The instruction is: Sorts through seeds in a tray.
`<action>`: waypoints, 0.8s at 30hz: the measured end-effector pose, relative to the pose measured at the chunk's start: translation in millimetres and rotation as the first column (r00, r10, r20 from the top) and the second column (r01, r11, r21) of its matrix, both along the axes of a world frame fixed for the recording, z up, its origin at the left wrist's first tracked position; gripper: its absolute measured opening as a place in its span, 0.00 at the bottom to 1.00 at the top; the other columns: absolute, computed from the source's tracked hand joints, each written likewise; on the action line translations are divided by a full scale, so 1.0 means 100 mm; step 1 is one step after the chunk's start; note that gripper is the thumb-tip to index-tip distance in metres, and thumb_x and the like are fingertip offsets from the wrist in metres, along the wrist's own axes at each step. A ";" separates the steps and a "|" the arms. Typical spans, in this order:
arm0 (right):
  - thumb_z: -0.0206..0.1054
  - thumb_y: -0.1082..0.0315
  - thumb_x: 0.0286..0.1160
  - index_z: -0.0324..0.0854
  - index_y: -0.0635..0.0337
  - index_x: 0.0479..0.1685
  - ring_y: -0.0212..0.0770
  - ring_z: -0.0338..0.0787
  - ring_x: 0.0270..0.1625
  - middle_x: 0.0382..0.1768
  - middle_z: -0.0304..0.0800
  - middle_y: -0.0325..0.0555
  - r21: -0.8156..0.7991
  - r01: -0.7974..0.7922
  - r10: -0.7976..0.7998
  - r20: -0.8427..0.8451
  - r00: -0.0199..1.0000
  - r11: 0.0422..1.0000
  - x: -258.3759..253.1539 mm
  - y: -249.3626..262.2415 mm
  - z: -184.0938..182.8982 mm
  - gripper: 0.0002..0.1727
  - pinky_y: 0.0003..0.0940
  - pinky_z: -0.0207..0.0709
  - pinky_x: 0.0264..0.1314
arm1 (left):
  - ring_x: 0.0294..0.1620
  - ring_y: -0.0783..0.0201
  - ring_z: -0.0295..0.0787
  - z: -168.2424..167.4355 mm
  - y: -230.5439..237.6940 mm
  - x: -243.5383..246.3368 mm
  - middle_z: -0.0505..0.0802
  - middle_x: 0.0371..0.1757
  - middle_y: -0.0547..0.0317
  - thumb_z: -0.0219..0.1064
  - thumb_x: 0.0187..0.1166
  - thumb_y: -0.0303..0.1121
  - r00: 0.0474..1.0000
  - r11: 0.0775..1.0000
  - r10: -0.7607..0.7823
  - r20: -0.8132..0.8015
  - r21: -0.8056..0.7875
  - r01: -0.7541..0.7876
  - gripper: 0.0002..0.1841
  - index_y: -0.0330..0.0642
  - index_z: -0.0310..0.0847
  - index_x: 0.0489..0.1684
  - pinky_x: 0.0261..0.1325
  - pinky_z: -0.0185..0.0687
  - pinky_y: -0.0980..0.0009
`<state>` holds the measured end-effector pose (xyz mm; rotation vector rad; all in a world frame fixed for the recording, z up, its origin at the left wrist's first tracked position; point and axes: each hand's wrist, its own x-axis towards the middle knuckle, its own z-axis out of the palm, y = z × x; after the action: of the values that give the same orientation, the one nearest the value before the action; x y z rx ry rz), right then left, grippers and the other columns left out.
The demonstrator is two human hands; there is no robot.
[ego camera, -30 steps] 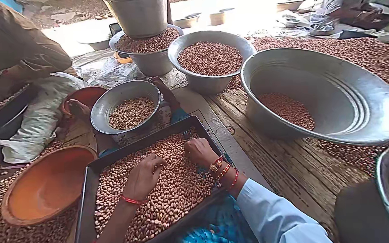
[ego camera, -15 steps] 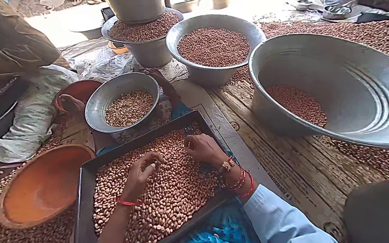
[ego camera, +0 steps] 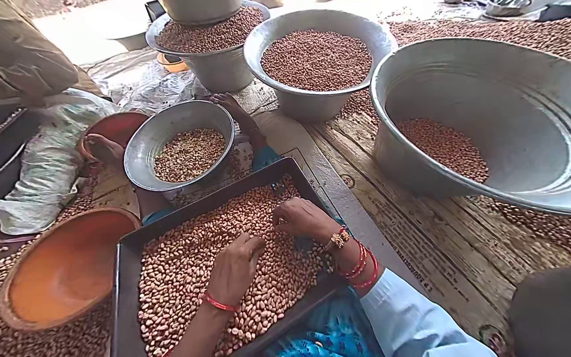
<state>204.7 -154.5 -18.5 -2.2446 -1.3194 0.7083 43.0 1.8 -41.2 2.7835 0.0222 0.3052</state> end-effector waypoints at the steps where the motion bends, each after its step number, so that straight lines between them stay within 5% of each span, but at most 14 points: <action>1: 0.70 0.64 0.79 0.90 0.62 0.49 0.57 0.90 0.49 0.42 0.92 0.56 0.003 -0.019 0.019 -0.003 1.000 1.000 0.00 0.00 0.00 0.11 0.59 0.78 0.56 | 0.31 0.47 0.94 0.00 0.03 0.00 0.93 0.32 0.47 0.76 0.69 0.28 1.000 1.000 0.005 0.008 -0.027 -0.004 0.06 0.41 0.96 0.39 0.34 0.90 0.48; 4: 0.74 0.63 0.76 0.91 0.63 0.45 0.58 0.91 0.48 0.41 0.93 0.57 0.010 -0.080 0.080 -0.005 0.997 0.997 -0.02 -0.04 0.05 0.11 0.62 0.78 0.55 | 0.22 0.69 0.78 0.08 0.25 -0.01 0.88 0.26 0.62 0.69 0.69 0.30 0.994 0.941 0.104 -0.028 -0.321 -0.108 0.10 0.39 0.92 0.43 0.30 0.75 0.68; 6: 0.75 0.65 0.74 0.91 0.62 0.45 0.59 0.91 0.49 0.42 0.93 0.57 -0.029 -0.113 0.114 0.014 0.993 0.993 -0.07 -0.05 0.09 0.10 0.63 0.78 0.54 | 0.24 0.81 0.78 0.17 0.42 -0.07 0.88 0.32 0.70 0.58 0.68 0.31 0.988 0.827 0.118 -0.104 -0.540 -0.156 0.14 0.40 0.85 0.47 0.30 0.74 0.81; 9: 0.73 0.68 0.73 0.91 0.62 0.46 0.61 0.90 0.52 0.44 0.93 0.59 -0.087 -0.151 0.155 0.045 0.987 0.985 -0.13 -0.04 0.08 0.09 0.65 0.77 0.54 | 0.23 0.85 0.75 0.26 0.46 -0.20 0.88 0.32 0.74 0.57 0.68 0.31 0.982 0.807 0.036 -0.183 -0.575 -0.137 0.15 0.42 0.87 0.47 0.28 0.71 0.85; 11: 0.71 0.69 0.75 0.91 0.63 0.46 0.63 0.90 0.53 0.45 0.93 0.60 -0.123 -0.161 0.170 0.064 0.983 0.979 -0.15 -0.01 0.08 0.08 0.65 0.77 0.54 | 0.20 0.81 0.72 0.27 0.35 -0.29 0.87 0.26 0.71 0.63 0.71 0.33 0.981 0.908 -0.027 -0.192 -0.415 -0.056 0.11 0.45 0.92 0.43 0.26 0.69 0.80; 14: 0.69 0.70 0.77 0.90 0.63 0.47 0.63 0.90 0.53 0.45 0.92 0.60 -0.174 -0.166 0.181 0.075 0.981 0.971 -0.17 0.01 0.11 0.08 0.64 0.77 0.54 | 0.26 0.60 0.91 0.19 0.17 -0.39 0.94 0.30 0.58 0.64 0.70 0.31 0.996 0.991 -0.058 -0.066 -0.128 0.049 0.11 0.47 0.96 0.38 0.32 0.88 0.59; 16: 0.69 0.69 0.77 0.90 0.64 0.48 0.63 0.90 0.54 0.45 0.92 0.61 -0.191 -0.167 0.183 0.071 0.980 0.967 -0.18 0.01 0.13 0.09 0.65 0.77 0.54 | 0.29 0.51 0.94 0.14 0.09 -0.42 0.94 0.30 0.53 0.69 0.71 0.29 0.998 0.998 -0.043 -0.035 -0.045 0.041 0.09 0.46 0.97 0.39 0.33 0.89 0.50; 20: 0.70 0.68 0.77 0.89 0.65 0.50 0.64 0.90 0.54 0.46 0.92 0.62 -0.210 -0.176 0.194 0.067 0.979 0.962 -0.20 -0.01 0.14 0.10 0.65 0.77 0.54 | 0.27 0.48 0.93 0.12 0.00 -0.43 0.92 0.30 0.49 0.76 0.66 0.27 0.996 0.999 -0.046 -0.081 -0.004 0.046 0.08 0.46 0.98 0.39 0.30 0.89 0.48; 24: 0.71 0.68 0.76 0.88 0.65 0.52 0.64 0.89 0.55 0.47 0.91 0.63 -0.247 -0.186 0.210 0.075 0.975 0.951 -0.24 0.00 0.14 0.12 0.66 0.76 0.55 | 0.27 0.52 0.92 0.07 0.07 -0.43 0.91 0.28 0.53 0.73 0.66 0.32 0.995 0.995 -0.084 -0.059 -0.062 0.080 0.07 0.46 0.97 0.35 0.31 0.89 0.53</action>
<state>180.2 -155.0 -4.5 -2.3829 -1.6012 0.8763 -0.1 9.1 -34.2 2.7249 -0.0671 0.1956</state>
